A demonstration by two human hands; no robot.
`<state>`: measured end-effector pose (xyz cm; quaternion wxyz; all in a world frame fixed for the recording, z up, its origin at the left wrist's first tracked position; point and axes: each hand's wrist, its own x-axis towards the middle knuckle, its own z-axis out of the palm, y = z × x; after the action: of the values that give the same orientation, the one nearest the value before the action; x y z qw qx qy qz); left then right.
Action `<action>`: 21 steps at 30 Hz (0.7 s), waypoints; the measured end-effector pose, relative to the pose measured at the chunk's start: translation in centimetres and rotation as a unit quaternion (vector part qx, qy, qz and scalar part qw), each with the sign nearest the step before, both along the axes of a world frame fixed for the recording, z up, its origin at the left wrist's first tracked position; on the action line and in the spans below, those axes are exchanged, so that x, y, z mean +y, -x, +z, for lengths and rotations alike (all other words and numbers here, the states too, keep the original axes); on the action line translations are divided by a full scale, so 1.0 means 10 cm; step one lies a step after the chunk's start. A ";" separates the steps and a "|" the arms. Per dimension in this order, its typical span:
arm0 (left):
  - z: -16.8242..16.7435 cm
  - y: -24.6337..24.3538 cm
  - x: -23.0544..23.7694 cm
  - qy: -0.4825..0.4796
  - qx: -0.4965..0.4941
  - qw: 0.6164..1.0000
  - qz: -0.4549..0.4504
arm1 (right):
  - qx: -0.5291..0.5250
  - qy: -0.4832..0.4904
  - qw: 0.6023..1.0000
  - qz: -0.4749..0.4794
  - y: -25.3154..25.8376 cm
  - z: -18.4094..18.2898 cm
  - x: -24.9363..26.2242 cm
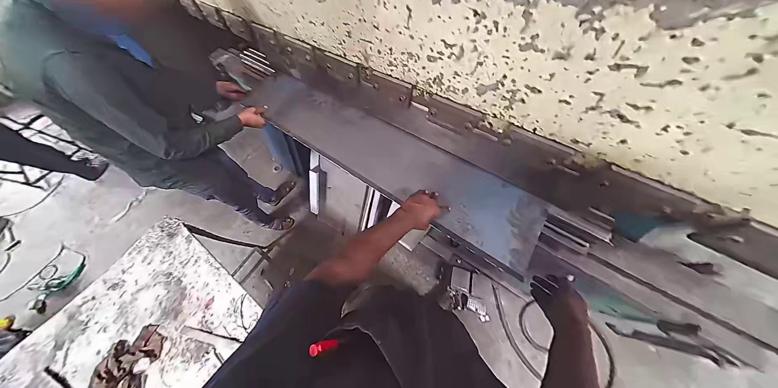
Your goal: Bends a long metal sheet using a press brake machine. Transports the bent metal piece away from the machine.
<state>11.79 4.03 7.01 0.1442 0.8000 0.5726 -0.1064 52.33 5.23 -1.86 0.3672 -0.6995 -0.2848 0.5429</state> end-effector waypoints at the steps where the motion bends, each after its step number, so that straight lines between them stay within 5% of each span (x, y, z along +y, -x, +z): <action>1: -0.06 -0.02 0.01 -0.008 -0.004 1.000 -0.003 | -0.006 0.023 1.000 -0.020 -0.11 -0.06 -0.27; 8: -0.12 0.01 0.03 -0.022 0.015 0.999 -0.019 | -0.125 0.229 0.963 0.064 -0.71 -1.07 -1.72; 11: -0.11 0.01 0.03 -0.022 0.021 0.999 -0.028 | -0.170 0.308 0.926 0.134 -0.72 -1.18 -2.16; 14: -0.10 0.00 0.02 -0.027 0.027 0.999 -0.031 | -0.216 0.295 0.921 0.137 -0.50 -1.02 -2.46; 16: -0.08 0.01 0.01 -0.024 0.026 0.999 -0.033 | -0.143 0.418 0.881 0.172 -0.27 -0.37 -2.22; 17: -0.07 0.01 0.01 -0.025 0.027 0.999 -0.034 | -0.131 0.417 0.881 0.183 -0.27 -0.36 -2.20; 19: -0.01 0.01 0.03 -0.032 0.030 0.998 -0.036 | -0.184 0.287 0.924 0.170 -0.47 -1.00 -2.35; 21: 0.07 0.03 0.04 -0.035 0.032 0.998 -0.039 | -0.168 0.293 0.923 0.186 -0.54 -1.23 -2.23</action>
<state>11.51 4.44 7.69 0.0933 0.8226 0.5484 -0.1176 57.77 -17.02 -14.13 -0.0151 -0.7912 -0.2953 0.5354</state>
